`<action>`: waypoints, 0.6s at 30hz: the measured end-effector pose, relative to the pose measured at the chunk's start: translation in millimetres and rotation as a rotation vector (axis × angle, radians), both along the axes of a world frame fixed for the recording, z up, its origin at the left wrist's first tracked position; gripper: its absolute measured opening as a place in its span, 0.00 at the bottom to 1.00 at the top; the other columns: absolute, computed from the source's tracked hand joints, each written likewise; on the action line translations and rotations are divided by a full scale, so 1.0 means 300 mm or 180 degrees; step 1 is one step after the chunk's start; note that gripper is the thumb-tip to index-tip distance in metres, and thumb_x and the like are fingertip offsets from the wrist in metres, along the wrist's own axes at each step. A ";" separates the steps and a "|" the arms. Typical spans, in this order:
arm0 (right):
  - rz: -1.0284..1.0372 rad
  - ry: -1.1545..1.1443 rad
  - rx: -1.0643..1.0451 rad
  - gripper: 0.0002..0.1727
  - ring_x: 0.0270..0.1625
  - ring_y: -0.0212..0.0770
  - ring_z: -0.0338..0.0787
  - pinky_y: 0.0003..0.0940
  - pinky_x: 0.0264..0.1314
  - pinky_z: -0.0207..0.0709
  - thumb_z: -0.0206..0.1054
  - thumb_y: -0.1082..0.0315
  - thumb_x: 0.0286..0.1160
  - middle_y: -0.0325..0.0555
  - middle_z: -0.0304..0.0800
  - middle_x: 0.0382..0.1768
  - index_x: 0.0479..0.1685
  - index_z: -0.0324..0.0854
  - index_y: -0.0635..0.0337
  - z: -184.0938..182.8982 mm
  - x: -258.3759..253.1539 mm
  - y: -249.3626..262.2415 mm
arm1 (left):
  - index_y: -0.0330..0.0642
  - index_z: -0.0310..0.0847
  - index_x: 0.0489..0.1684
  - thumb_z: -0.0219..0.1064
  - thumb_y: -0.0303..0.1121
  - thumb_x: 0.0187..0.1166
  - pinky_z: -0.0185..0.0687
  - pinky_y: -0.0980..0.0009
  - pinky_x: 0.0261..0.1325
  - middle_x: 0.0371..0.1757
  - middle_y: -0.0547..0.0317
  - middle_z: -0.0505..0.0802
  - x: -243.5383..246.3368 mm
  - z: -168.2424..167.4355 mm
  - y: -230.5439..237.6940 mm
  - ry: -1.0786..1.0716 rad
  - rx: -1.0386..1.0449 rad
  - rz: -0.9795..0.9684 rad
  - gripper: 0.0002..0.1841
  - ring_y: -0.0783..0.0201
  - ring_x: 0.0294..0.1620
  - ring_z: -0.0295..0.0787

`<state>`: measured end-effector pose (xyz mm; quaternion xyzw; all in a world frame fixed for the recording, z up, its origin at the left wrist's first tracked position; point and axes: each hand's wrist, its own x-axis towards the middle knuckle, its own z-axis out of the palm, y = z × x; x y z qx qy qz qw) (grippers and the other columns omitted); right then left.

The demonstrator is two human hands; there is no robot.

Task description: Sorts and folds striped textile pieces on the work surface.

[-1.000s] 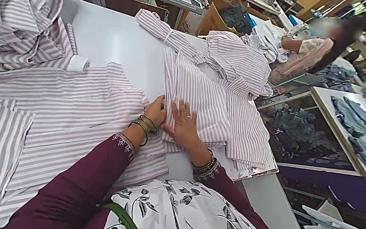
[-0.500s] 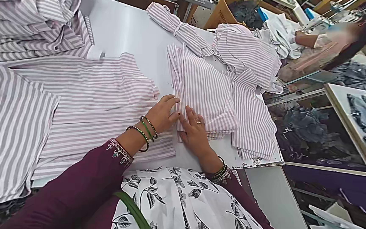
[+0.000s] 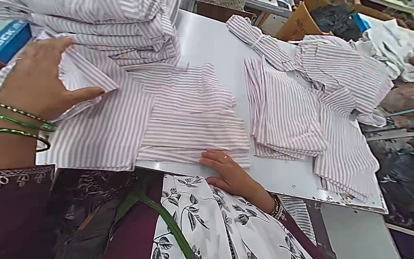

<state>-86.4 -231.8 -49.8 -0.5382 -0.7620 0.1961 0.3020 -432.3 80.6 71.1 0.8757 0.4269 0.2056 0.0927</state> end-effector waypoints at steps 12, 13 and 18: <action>-0.0681 -0.1126 -0.0647 0.58 0.95 0.58 0.48 0.66 0.92 0.39 0.43 0.22 0.75 0.60 0.52 0.92 0.92 0.55 0.65 0.052 -0.327 0.410 | 0.37 0.59 0.91 0.72 0.52 0.78 0.36 0.17 0.80 0.85 0.23 0.67 -0.257 -0.354 0.056 0.0038 -0.1035 0.1017 0.44 0.22 0.88 0.54; -0.0735 -0.1264 -0.1125 0.60 0.97 0.56 0.37 0.66 0.92 0.29 0.44 0.21 0.73 0.58 0.41 0.95 0.94 0.46 0.63 0.043 -0.356 0.457 | 0.38 0.61 0.90 0.71 0.53 0.79 0.36 0.17 0.80 0.85 0.26 0.68 -0.252 -0.358 0.051 -0.0006 -0.1034 0.1058 0.43 0.23 0.88 0.55; 0.0118 0.1254 -0.0863 0.54 0.85 0.44 0.72 0.38 0.86 0.65 0.42 0.28 0.82 0.64 0.70 0.83 0.81 0.66 0.78 0.132 -0.515 0.445 | 0.35 0.62 0.88 0.67 0.54 0.80 0.25 0.17 0.82 0.88 0.27 0.65 -0.195 -0.354 0.021 -0.0242 -0.1072 0.1368 0.42 0.24 0.92 0.43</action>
